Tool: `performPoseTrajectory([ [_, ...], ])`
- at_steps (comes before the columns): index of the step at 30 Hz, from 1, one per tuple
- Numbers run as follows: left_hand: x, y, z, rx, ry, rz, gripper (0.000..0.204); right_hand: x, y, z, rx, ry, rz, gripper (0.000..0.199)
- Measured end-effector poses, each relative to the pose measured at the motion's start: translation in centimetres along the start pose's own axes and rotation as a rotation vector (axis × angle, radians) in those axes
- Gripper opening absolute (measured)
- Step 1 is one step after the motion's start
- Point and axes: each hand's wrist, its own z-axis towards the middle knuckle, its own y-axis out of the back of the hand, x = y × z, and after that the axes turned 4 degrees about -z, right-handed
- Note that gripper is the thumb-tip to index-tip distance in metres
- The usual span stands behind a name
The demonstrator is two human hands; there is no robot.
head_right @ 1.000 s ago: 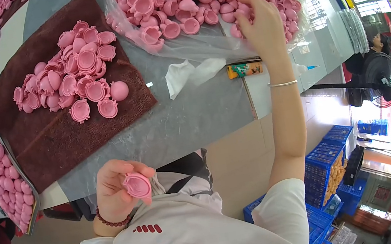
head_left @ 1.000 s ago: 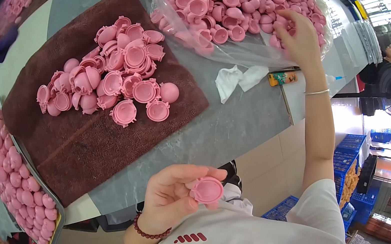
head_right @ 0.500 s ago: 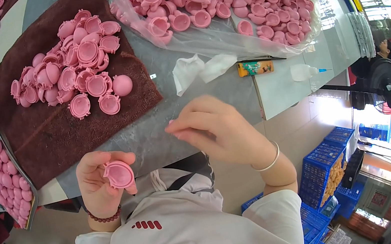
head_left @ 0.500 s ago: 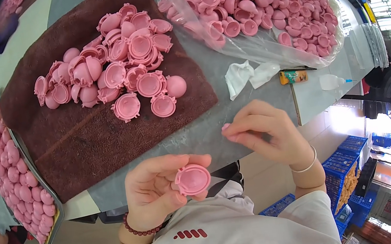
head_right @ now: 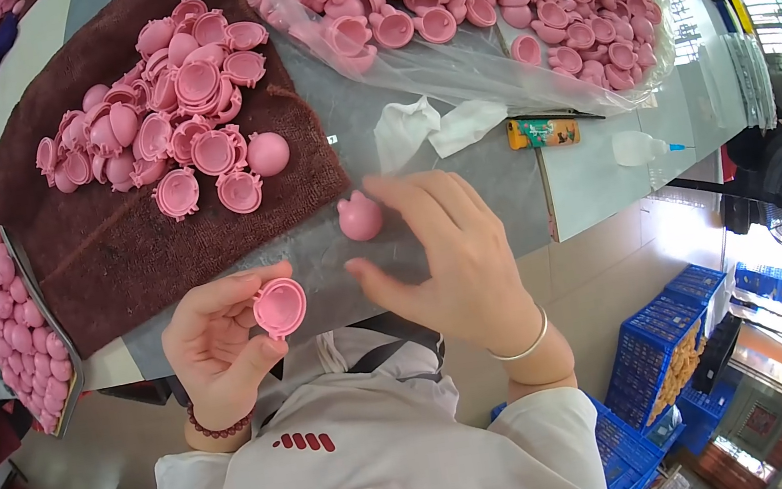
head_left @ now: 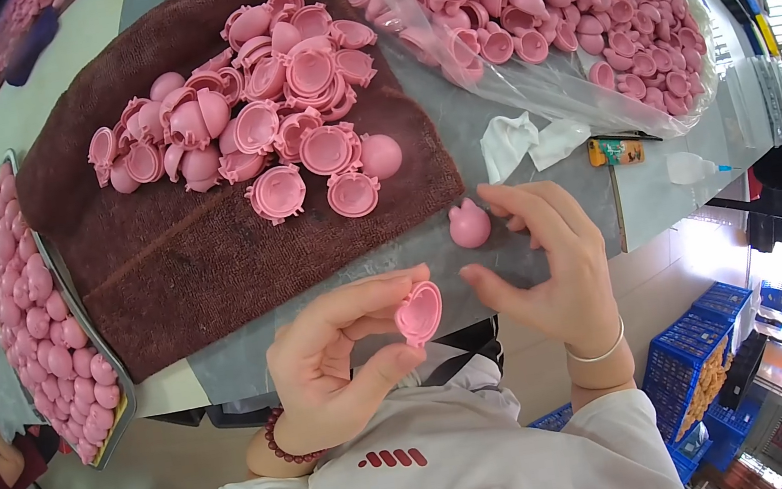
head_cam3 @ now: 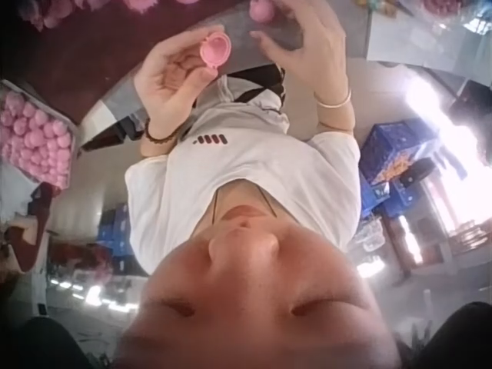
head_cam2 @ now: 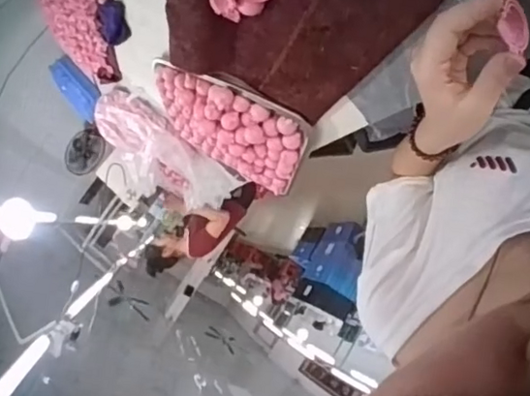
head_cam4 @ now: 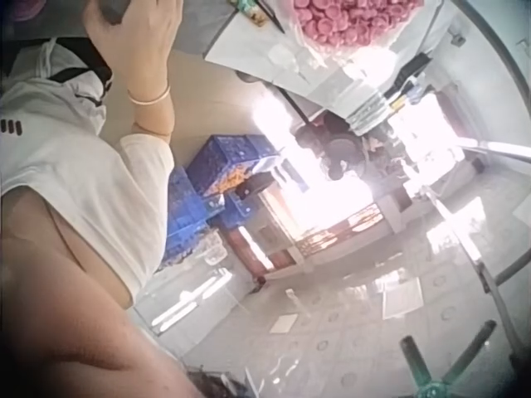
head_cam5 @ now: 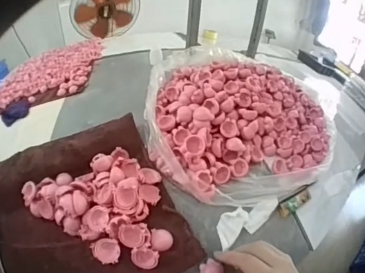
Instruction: The person assembles toy parts by applying glue from a bottle to pink plastic components, then pressing the components together by hand.
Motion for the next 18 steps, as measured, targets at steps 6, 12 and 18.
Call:
performPoseTrajectory([
  [6, 0.0, -0.1, 0.0, -0.021, 0.013, -0.019, 0.039, -0.3, -0.9, 0.2, -0.108, 0.184, 0.134, 0.033],
  [12, -0.4, -0.3, 0.0, -0.002, -0.014, 0.206, 0.035, 0.6, -1.1, -0.5, -0.051, 0.459, 0.338, 0.034],
  [18, -0.3, -0.4, 0.3, 0.032, -0.144, 0.431, 0.037, 0.2, -2.0, -0.6, -0.131, 0.534, 0.298, 0.032],
])
